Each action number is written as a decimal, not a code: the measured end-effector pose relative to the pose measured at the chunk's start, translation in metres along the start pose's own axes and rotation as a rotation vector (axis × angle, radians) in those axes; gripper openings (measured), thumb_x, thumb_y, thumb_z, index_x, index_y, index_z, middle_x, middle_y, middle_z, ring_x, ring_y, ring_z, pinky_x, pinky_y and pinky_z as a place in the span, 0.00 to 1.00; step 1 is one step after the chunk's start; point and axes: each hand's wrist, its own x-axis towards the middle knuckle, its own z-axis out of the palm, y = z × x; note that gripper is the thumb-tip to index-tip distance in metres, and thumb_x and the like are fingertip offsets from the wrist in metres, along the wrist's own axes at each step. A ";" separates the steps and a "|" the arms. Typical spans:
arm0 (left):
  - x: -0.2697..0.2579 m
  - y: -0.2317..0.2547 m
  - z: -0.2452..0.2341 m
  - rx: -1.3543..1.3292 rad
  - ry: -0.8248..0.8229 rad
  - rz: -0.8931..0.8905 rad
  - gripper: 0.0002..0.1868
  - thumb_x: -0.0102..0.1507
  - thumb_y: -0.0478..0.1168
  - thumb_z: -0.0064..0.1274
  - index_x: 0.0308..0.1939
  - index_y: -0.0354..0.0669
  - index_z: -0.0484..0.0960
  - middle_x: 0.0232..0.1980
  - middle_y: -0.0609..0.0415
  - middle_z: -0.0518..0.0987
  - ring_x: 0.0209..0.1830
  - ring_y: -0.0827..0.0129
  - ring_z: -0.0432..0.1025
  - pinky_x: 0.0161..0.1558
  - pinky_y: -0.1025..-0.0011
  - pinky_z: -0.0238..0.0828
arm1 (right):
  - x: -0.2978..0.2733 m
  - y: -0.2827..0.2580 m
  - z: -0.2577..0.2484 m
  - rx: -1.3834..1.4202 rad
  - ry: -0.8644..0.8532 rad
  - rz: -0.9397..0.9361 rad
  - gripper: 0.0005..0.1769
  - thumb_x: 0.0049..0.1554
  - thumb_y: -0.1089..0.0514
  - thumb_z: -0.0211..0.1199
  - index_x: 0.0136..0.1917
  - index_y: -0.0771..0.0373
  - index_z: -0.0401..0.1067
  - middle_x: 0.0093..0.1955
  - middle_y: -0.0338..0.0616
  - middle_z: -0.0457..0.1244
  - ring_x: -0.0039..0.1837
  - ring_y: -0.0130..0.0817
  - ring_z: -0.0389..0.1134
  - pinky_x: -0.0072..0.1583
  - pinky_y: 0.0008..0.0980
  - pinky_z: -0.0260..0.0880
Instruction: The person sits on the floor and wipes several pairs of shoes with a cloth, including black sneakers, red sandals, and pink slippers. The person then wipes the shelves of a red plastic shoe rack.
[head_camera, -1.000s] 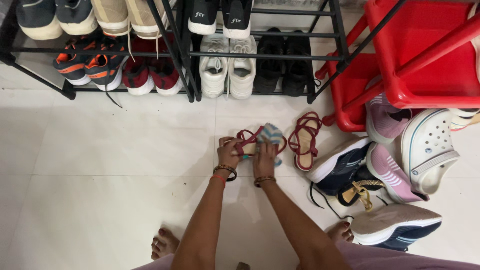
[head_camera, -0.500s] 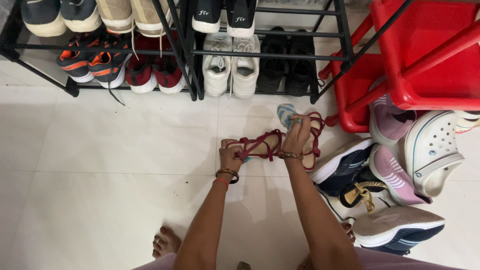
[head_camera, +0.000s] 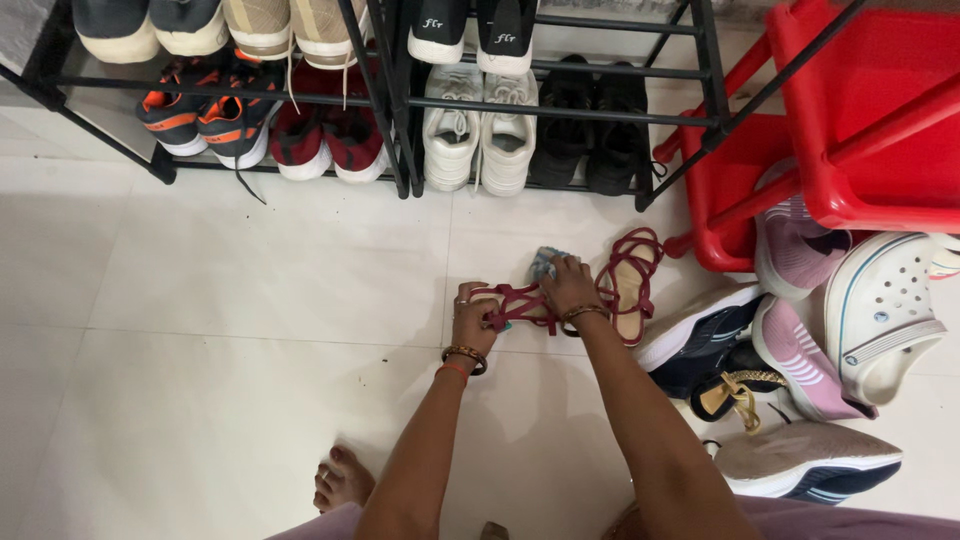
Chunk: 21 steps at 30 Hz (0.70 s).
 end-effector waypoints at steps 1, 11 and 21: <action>0.002 0.000 0.000 -0.008 -0.003 -0.011 0.10 0.47 0.28 0.64 0.26 0.45 0.80 0.63 0.52 0.71 0.58 0.49 0.67 0.49 0.60 0.74 | 0.001 -0.001 0.010 -0.028 -0.018 0.017 0.13 0.56 0.51 0.55 0.50 0.51 0.78 0.67 0.48 0.62 0.69 0.50 0.62 0.64 0.47 0.64; 0.012 -0.011 0.010 0.015 -0.019 -0.017 0.14 0.49 0.31 0.64 0.38 0.48 0.88 0.67 0.49 0.70 0.59 0.46 0.67 0.56 0.55 0.71 | 0.024 -0.049 0.038 1.140 -0.028 0.461 0.20 0.64 0.48 0.51 0.59 0.66 0.71 0.54 0.53 0.67 0.54 0.47 0.68 0.56 0.39 0.67; 0.019 -0.002 0.012 -0.036 -0.022 -0.158 0.34 0.44 0.31 0.72 0.53 0.45 0.75 0.64 0.46 0.68 0.57 0.49 0.71 0.55 0.58 0.75 | 0.023 0.019 -0.013 1.633 0.545 0.887 0.23 0.65 0.45 0.53 0.63 0.64 0.70 0.50 0.50 0.67 0.47 0.39 0.65 0.50 0.39 0.67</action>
